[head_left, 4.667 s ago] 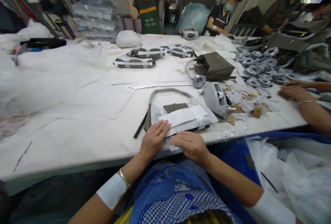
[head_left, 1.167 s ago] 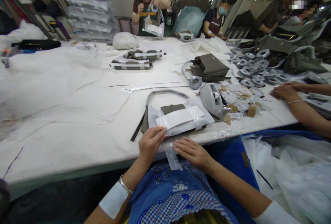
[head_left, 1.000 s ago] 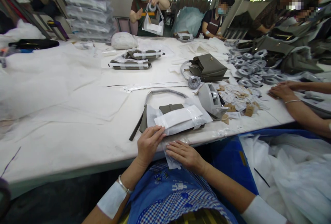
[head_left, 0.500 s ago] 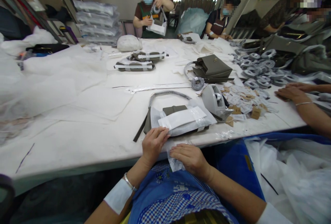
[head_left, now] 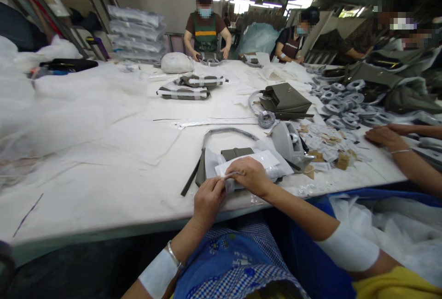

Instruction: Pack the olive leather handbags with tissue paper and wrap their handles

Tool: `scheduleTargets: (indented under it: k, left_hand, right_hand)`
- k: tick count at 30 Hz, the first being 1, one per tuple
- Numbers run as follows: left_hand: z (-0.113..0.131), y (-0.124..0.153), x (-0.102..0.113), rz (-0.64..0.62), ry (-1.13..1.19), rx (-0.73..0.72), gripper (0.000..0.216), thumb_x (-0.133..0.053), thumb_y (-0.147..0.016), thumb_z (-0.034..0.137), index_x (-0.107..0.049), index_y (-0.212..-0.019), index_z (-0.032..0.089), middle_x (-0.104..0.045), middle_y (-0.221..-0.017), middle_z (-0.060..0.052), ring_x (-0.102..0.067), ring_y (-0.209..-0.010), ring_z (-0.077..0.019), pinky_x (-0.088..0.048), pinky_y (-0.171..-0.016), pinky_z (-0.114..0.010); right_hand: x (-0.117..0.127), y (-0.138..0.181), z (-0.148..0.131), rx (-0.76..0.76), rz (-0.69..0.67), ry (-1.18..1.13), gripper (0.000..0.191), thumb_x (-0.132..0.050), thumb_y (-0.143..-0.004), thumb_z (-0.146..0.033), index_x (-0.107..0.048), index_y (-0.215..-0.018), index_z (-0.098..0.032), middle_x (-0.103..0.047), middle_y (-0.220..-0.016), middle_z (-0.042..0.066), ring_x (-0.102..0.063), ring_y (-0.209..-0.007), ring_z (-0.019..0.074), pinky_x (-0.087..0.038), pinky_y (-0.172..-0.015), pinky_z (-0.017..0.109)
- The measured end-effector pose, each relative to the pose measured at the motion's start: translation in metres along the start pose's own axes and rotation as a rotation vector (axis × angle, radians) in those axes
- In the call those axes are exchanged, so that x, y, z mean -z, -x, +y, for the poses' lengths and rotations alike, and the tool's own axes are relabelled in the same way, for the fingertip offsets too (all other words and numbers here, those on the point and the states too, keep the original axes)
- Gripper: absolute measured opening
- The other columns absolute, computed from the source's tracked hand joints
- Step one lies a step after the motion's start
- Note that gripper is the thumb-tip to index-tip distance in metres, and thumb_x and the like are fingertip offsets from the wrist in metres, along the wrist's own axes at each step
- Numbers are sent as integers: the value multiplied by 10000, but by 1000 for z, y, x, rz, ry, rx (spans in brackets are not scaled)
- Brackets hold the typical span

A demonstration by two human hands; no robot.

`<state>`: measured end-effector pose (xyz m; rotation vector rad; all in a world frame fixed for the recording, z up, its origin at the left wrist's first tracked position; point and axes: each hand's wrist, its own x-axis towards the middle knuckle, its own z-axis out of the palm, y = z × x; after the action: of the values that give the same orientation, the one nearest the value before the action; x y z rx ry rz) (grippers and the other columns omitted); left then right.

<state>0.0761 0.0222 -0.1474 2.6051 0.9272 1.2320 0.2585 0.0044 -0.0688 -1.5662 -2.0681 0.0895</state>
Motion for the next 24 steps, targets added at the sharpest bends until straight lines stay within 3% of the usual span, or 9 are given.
scheduleTargets:
  k: [5,14,17,21,24]
  left_hand:
    - [-1,3,0,8,46,39,106,-567,-952,234,-613,-1040,195,-681,-984,-64,-646,-910,-200,-532,-836,-305]
    - [-6,1,5,-9,84,-13,197,-499,-985,227,-596,-1154,194,-698,-1017,-73,-661,-931,-199,-560,-838,-312]
    - [-6,0,8,-26,59,-54,258,-504,-978,189,-600,-1216,215,-689,-1105,-79,-662,-963,-196,-567,-837,-307]
    - [-6,-4,12,-64,12,-96,337,-528,-951,129,-590,-1267,229,-619,-1319,-88,-644,-1039,-205,-564,-891,-325]
    - [-4,-7,13,-125,-32,-112,388,-559,-930,126,-551,-1314,178,-656,-1277,-80,-640,-1030,-223,-572,-896,-342]
  right_hand:
    - [-7,-13,11,45,-58,-75,100,-756,-804,-144,-748,-785,-243,-763,-898,-11,-614,-917,191,-478,-874,335]
    - [-22,-20,24,-139,-135,-86,106,-812,-754,-243,-709,-756,-218,-711,-883,13,-605,-897,192,-472,-794,315]
    - [-23,-26,26,-208,-167,-76,139,-803,-764,-276,-682,-773,-207,-663,-928,7,-602,-834,156,-438,-729,273]
    - [-23,-34,29,-241,-203,-37,150,-773,-795,-279,-641,-799,-209,-613,-843,-24,-566,-736,125,-367,-644,245]
    - [-26,-38,29,-257,-199,-7,169,-773,-798,-287,-623,-789,-209,-597,-812,-26,-549,-709,126,-343,-621,247]
